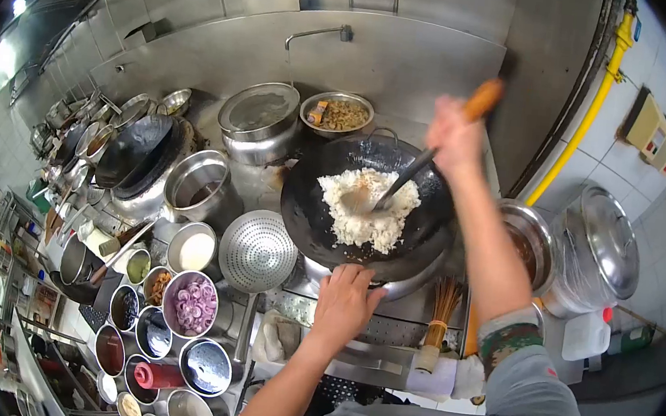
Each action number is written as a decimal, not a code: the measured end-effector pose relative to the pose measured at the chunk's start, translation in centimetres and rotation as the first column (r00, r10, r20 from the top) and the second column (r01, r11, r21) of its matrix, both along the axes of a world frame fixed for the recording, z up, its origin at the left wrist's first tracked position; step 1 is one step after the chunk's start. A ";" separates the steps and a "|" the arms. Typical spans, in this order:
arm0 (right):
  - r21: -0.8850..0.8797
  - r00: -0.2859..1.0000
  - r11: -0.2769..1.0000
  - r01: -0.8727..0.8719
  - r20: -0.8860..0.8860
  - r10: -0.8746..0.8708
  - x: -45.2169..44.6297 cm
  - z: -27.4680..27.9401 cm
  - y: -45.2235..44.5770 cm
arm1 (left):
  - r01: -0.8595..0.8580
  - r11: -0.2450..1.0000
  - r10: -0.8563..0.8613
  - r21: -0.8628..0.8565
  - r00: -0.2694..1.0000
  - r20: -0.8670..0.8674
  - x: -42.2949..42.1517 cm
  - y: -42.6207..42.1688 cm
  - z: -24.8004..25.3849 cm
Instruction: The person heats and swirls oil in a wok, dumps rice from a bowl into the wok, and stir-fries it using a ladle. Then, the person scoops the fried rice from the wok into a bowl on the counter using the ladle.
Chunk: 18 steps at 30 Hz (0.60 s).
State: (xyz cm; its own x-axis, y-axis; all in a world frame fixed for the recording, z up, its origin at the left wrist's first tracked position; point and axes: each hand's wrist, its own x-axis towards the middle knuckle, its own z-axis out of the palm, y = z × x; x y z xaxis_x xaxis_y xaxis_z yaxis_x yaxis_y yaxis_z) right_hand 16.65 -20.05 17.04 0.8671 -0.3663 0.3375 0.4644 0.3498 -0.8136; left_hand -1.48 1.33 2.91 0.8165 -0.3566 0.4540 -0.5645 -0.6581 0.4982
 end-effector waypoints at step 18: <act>-0.107 0.989 0.985 -0.138 0.030 0.142 -6.7 4.6 -1.4 | 0.070 0.995 -0.061 0.071 0.992 -0.114 -9.0 2.7 0.0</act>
State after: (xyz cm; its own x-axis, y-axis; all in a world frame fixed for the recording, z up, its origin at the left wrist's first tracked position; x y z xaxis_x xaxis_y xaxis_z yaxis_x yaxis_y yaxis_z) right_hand 9.95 -21.44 21.68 0.8934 -0.2030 0.4008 0.4477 0.3274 -0.8321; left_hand -10.52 4.01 2.87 0.8345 -0.4403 0.3313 -0.5510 -0.6591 0.5118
